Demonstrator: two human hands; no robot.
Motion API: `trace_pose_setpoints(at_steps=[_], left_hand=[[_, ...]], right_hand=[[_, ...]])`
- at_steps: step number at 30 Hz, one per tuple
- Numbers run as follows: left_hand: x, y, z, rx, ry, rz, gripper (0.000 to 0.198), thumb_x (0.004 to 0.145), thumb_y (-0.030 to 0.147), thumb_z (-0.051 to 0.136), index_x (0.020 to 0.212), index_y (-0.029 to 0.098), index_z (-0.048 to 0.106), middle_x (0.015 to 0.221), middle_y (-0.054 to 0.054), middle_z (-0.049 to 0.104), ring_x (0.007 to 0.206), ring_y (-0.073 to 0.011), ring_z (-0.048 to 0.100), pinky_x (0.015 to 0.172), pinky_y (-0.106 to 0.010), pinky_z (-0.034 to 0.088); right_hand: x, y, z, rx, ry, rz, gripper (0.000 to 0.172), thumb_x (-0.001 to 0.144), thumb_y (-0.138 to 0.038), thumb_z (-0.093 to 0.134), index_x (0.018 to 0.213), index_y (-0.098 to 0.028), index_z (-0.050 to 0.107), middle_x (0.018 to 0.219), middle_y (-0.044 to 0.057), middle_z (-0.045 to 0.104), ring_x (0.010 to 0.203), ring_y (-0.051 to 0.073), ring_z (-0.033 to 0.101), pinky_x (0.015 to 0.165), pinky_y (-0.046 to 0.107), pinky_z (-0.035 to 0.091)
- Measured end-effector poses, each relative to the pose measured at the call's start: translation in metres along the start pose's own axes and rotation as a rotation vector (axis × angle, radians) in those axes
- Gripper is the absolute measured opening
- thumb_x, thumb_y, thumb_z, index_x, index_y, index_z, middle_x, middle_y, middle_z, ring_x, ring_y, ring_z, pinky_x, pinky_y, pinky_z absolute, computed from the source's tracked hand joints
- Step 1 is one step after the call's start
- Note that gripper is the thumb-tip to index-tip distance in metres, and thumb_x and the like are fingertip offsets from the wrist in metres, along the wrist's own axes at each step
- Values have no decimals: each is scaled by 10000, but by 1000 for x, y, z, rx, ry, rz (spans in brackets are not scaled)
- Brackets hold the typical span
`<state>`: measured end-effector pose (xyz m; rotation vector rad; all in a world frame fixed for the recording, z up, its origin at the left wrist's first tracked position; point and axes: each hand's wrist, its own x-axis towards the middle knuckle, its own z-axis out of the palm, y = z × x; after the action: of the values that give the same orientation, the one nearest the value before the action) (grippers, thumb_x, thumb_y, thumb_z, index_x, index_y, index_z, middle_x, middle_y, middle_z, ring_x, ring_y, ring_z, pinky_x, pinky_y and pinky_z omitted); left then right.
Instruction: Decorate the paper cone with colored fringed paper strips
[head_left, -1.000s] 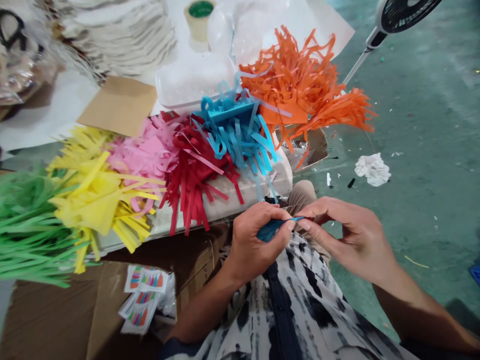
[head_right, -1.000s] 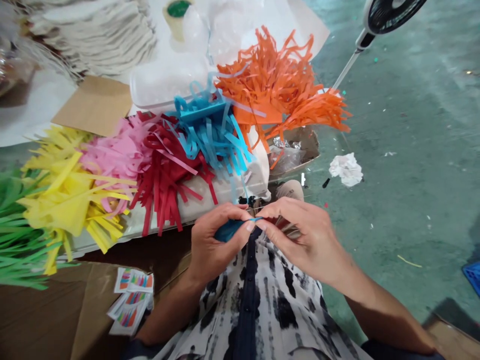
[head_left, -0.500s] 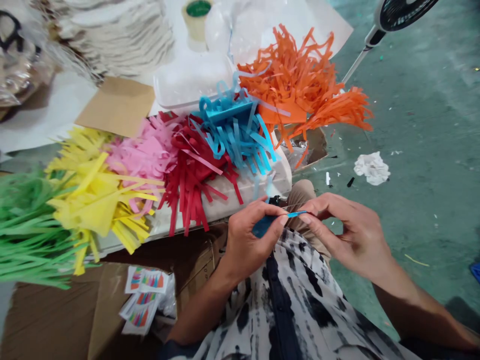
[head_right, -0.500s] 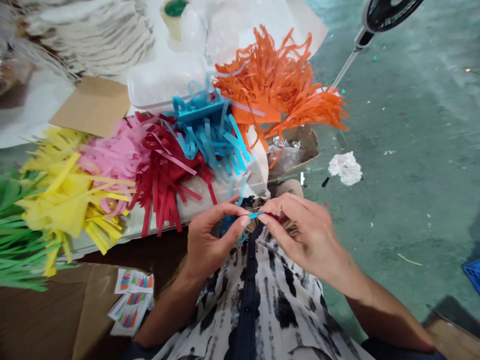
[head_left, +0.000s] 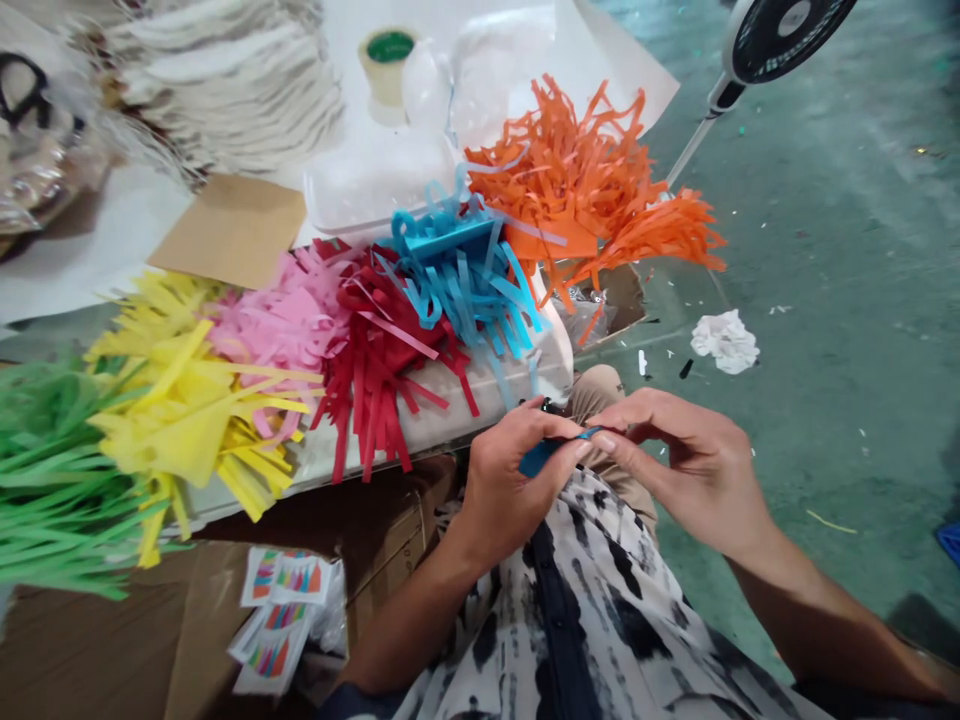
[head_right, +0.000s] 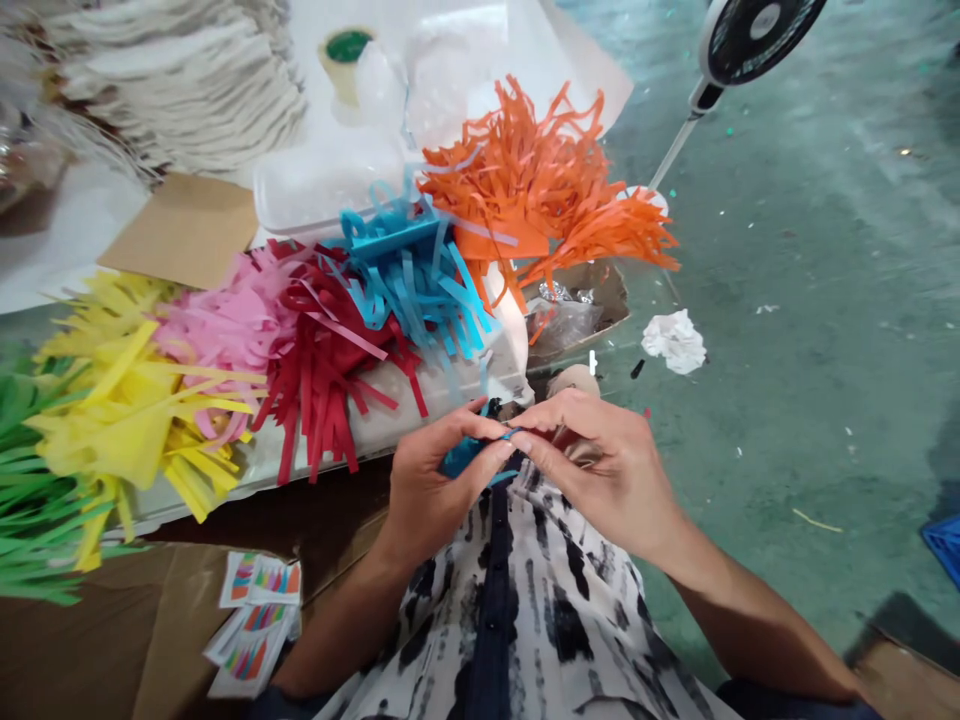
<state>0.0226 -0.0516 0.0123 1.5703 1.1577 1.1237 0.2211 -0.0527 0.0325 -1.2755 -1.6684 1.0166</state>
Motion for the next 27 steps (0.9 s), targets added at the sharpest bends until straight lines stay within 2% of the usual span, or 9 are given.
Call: trace_pose_setpoints(at_steps=[2,9,13,16,20,23,25,27], left_hand=[[0,0,2,-5,15,18,64,927,166,743,876,204,745,860,39,796,803,-105,733,1167,-350,521],[2,0,3,-71,-6,-7,62,880,166,803,851,212,773,823,54,797,751,-111,738,1161,-371,536],[2,0,4,-137,-2,-94,86,842,172,837,840,208,758,780,64,760,702,-98,705,1148,-371,541],[2,-1,5,-179,17,-166,162,813,220,872,924,213,755,757,70,711,702,-100,692,1110,-362,566],[3,-2,4,-126,-41,-70,127,862,243,839,973,223,781,828,46,766,753,-110,707,1193,-409,496],[5,-4,2,-57,-140,15,47,914,238,789,960,232,781,941,23,813,808,-119,733,1264,-444,404],[5,-4,1,-25,-187,40,36,942,231,750,912,233,770,898,30,805,781,-112,727,1284,-454,367],[5,-2,-1,-13,-203,15,88,952,231,725,871,231,758,830,39,782,739,-108,711,1280,-456,371]], right_hand=[[-1,1,-1,33,16,41,138,945,-242,787,1061,-307,755,999,-24,748,865,137,698,692,232,549],[-1,-1,-4,21,-40,50,38,969,-246,749,989,-278,743,925,-23,734,785,122,674,667,229,530],[0,-3,-7,41,-119,72,25,990,-271,719,1000,-277,741,922,-19,734,790,124,672,642,223,515],[0,-1,-8,107,-103,131,40,959,-296,767,989,-273,756,906,-10,738,787,136,672,639,236,507],[1,4,-10,266,-46,151,54,909,-266,826,927,-274,777,888,-2,726,789,139,650,647,245,489],[5,6,-12,329,-108,172,95,902,-276,833,833,-246,774,836,5,691,751,131,611,626,245,462],[7,6,-14,371,-179,247,153,906,-320,829,808,-223,762,801,10,668,709,129,588,598,244,452],[8,5,-18,406,-178,301,184,903,-348,829,807,-213,750,787,7,654,673,122,573,571,235,453]])
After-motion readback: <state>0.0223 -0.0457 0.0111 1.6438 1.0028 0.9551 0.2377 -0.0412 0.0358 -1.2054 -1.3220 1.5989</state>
